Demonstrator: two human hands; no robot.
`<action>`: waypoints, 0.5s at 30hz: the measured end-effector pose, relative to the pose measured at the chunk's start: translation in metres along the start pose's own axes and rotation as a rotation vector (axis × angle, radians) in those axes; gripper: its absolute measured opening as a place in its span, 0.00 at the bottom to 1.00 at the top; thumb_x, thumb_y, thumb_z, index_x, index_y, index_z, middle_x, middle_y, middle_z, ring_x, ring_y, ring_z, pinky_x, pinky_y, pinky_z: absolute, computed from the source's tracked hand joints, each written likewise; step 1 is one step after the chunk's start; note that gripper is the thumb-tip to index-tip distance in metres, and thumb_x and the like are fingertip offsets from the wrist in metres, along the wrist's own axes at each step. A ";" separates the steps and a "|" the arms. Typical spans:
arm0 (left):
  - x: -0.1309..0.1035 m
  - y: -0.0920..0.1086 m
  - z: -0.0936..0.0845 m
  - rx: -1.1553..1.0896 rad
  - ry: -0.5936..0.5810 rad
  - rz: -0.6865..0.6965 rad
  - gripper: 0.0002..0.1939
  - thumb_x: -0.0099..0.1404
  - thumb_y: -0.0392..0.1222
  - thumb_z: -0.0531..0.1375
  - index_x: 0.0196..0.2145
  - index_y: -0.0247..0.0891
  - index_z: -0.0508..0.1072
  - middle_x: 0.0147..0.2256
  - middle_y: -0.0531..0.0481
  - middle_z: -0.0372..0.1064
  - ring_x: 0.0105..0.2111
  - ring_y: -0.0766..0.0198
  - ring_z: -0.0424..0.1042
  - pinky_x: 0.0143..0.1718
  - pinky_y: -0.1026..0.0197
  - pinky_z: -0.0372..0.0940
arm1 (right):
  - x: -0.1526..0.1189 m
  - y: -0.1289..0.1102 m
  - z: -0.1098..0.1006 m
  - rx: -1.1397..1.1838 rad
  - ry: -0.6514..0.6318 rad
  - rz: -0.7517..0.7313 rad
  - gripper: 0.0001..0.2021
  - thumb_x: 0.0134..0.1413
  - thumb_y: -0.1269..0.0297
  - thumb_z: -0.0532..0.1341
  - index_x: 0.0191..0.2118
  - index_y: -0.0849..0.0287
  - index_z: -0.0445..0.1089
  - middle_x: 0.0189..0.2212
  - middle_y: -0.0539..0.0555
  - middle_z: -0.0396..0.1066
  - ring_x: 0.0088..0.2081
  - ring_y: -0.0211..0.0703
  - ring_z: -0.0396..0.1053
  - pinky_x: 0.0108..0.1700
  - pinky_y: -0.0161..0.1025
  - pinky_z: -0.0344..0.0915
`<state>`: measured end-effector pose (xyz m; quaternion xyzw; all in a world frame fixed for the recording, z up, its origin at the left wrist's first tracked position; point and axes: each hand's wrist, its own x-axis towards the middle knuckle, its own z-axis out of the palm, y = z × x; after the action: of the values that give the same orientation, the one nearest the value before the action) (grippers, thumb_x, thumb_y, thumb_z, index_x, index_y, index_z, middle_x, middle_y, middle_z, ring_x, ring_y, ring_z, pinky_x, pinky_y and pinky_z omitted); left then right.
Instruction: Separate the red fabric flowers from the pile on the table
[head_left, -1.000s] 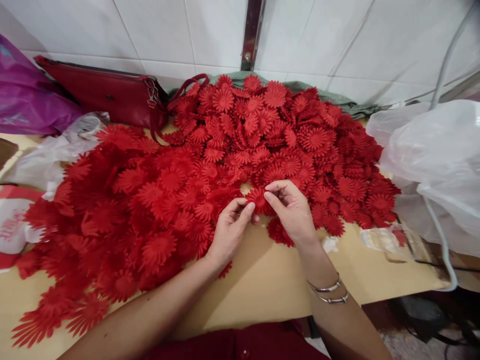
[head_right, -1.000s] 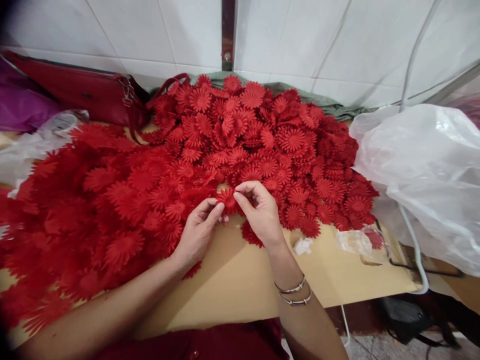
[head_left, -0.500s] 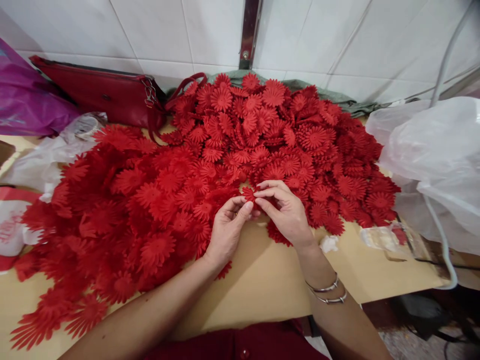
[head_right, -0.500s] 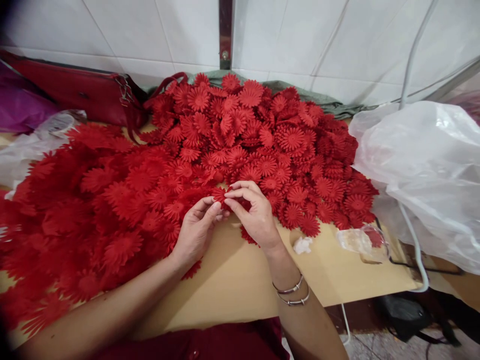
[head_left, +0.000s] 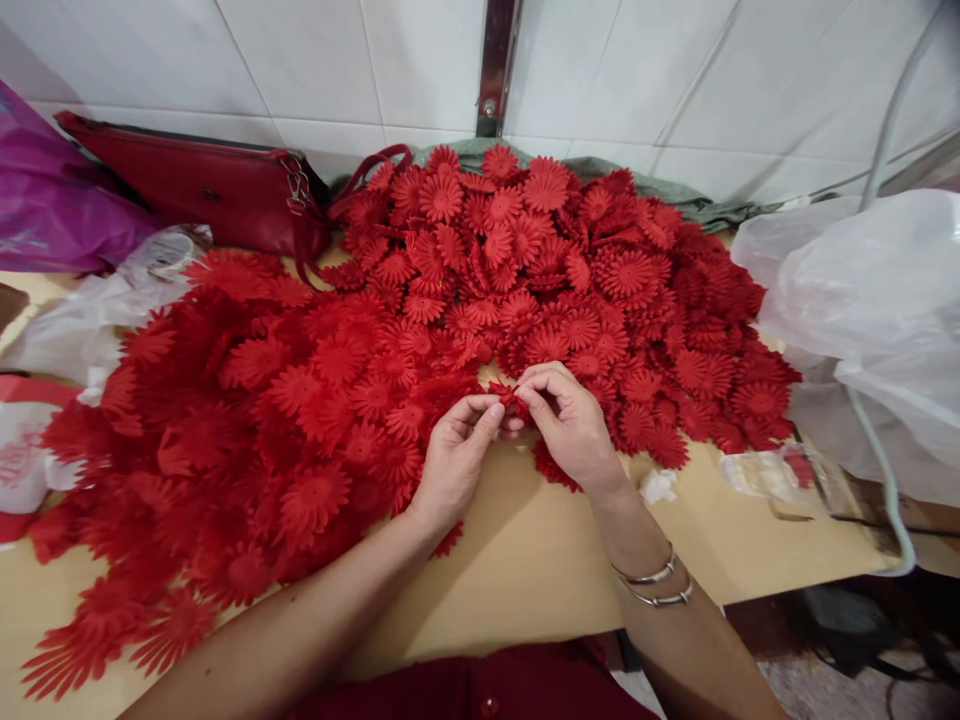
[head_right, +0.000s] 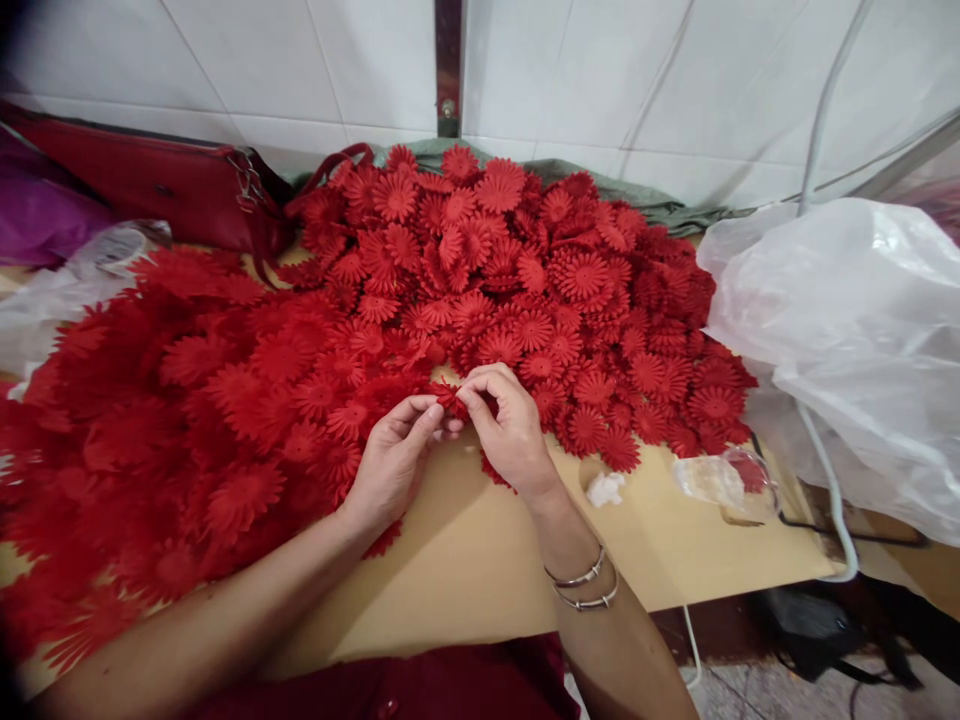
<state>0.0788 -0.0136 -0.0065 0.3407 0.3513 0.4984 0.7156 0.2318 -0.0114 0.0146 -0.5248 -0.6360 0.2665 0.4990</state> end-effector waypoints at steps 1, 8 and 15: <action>0.000 0.000 0.000 0.000 0.000 0.000 0.14 0.63 0.50 0.70 0.39 0.37 0.77 0.31 0.52 0.77 0.32 0.67 0.77 0.43 0.62 0.72 | 0.000 0.001 0.000 0.008 -0.002 0.012 0.08 0.67 0.67 0.60 0.34 0.56 0.71 0.37 0.54 0.71 0.44 0.43 0.71 0.51 0.43 0.68; 0.002 -0.002 -0.001 -0.035 0.016 0.014 0.14 0.62 0.50 0.71 0.37 0.38 0.77 0.31 0.54 0.75 0.30 0.69 0.74 0.40 0.63 0.70 | -0.001 0.004 -0.005 0.203 -0.017 0.113 0.05 0.63 0.62 0.65 0.43 0.54 0.76 0.50 0.56 0.72 0.56 0.45 0.71 0.61 0.45 0.67; 0.002 -0.007 -0.004 -0.047 0.032 0.050 0.11 0.61 0.47 0.72 0.37 0.38 0.80 0.32 0.54 0.74 0.31 0.71 0.69 0.38 0.67 0.65 | -0.004 -0.011 0.000 0.092 -0.232 0.018 0.19 0.66 0.62 0.64 0.60 0.49 0.70 0.64 0.55 0.69 0.66 0.45 0.65 0.70 0.47 0.59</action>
<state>0.0791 -0.0129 -0.0152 0.3245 0.3424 0.5296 0.7050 0.2269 -0.0180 0.0224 -0.4727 -0.6720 0.3588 0.4430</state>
